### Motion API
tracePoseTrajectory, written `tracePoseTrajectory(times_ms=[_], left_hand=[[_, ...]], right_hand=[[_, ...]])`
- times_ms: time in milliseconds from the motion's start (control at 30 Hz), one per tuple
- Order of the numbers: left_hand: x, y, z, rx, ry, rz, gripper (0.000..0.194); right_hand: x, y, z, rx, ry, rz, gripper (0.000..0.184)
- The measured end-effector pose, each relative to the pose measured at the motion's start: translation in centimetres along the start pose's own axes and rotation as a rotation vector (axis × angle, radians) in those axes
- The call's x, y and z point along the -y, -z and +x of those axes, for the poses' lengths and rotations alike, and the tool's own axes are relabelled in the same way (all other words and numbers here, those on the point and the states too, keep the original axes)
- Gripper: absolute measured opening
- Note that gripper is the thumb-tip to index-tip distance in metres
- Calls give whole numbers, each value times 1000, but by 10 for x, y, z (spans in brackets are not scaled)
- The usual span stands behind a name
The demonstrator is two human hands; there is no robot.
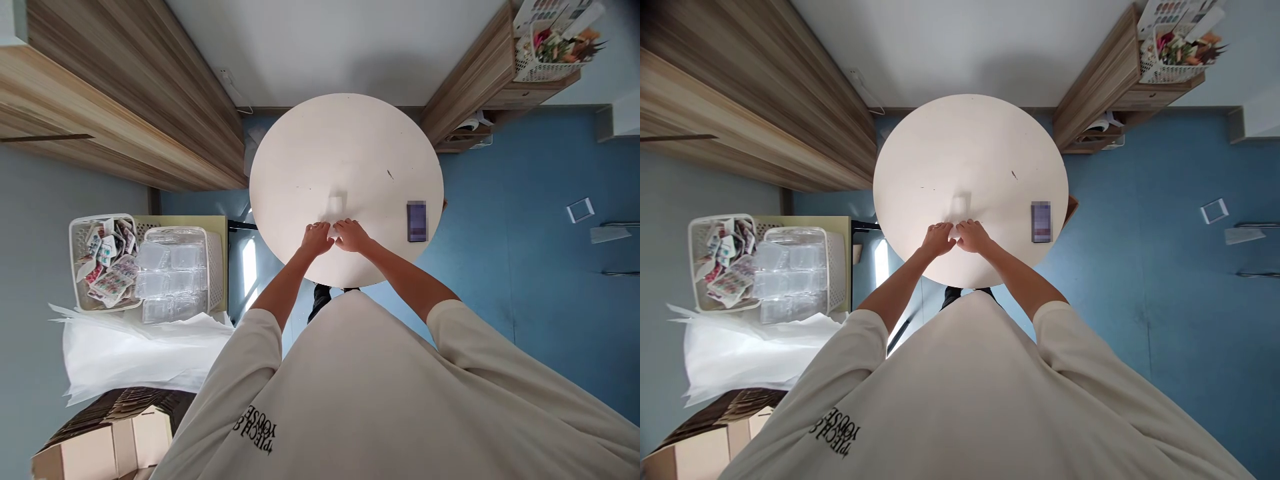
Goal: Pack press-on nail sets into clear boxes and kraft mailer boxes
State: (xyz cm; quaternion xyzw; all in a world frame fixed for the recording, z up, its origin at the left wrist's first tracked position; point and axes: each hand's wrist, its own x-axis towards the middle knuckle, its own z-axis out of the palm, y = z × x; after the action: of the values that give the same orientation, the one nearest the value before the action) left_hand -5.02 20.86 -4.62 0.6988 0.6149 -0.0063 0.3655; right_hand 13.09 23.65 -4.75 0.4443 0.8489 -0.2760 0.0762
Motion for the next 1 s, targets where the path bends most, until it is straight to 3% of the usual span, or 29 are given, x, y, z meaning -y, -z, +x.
tracePoseTrajectory(times_ms=[133, 400, 767, 900, 1000], left_hand=[[-3, 0, -4, 24, 49, -24, 24], [-8, -3, -6, -5, 217, -157, 22], [-12, -14, 4, -207, 389, -363, 44], [-15, -20, 5, -275, 347, -207, 43], [-13, -25, 0, -274, 189, 17, 42]], right_hand=[[-2, 5, 0, 59, 9, 29, 28], [-9, 11, 16, 158, -22, 76, 28], [-11, -8, 27, -150, -266, 344, 43], [-10, -9, 30, -186, -348, 342, 45], [-11, -8, 32, -208, -396, 328, 50]])
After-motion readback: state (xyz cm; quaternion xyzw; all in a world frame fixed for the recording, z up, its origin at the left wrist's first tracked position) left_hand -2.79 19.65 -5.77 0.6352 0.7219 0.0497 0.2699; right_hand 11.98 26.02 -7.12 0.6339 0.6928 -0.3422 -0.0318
